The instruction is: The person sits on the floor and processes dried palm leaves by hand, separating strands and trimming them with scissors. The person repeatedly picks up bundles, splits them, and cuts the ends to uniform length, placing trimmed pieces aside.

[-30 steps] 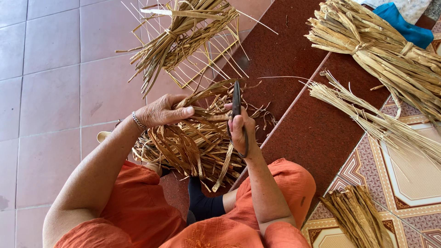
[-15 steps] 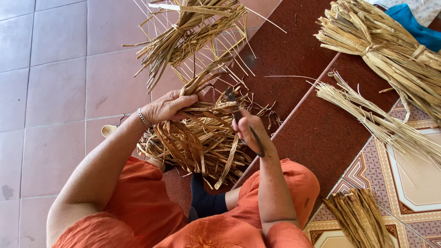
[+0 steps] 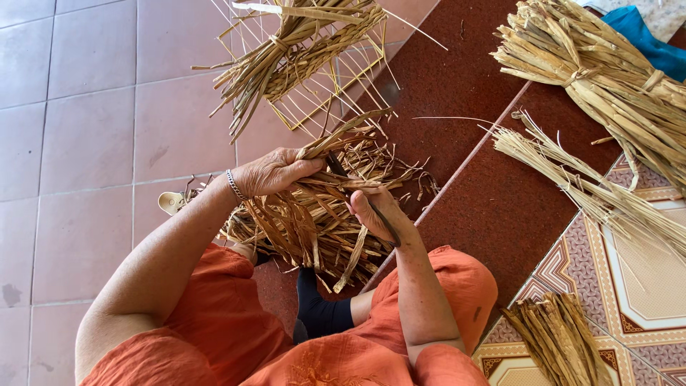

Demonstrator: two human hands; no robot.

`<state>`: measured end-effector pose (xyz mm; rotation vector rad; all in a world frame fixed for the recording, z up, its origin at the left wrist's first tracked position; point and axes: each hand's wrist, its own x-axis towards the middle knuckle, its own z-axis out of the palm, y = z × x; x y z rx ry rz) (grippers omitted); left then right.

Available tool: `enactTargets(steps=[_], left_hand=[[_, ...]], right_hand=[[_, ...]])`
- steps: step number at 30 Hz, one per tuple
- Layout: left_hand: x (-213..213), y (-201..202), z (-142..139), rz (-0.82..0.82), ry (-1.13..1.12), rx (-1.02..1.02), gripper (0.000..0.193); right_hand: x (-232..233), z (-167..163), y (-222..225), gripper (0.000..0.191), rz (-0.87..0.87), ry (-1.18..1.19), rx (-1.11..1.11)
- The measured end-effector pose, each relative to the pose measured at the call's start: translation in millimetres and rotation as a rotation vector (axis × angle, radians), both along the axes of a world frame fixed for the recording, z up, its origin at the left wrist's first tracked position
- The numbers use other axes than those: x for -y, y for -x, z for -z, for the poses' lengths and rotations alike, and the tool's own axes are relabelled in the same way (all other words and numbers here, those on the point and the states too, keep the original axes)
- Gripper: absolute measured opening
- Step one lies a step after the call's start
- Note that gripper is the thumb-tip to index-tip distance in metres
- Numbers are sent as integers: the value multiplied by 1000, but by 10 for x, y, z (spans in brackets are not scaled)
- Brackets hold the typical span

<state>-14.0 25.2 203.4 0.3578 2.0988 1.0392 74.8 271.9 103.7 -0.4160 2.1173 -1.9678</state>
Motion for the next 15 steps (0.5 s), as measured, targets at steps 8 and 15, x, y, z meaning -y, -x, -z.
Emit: enactTargets(steps=[8,15], left_hand=[[-13,-4,30,-23,-31,7,46],[27,36,152,-54,-114,18,45]], right_hand=[[101,146,-23,64,1,262,30],[18,300,54,70,2,34,-211]])
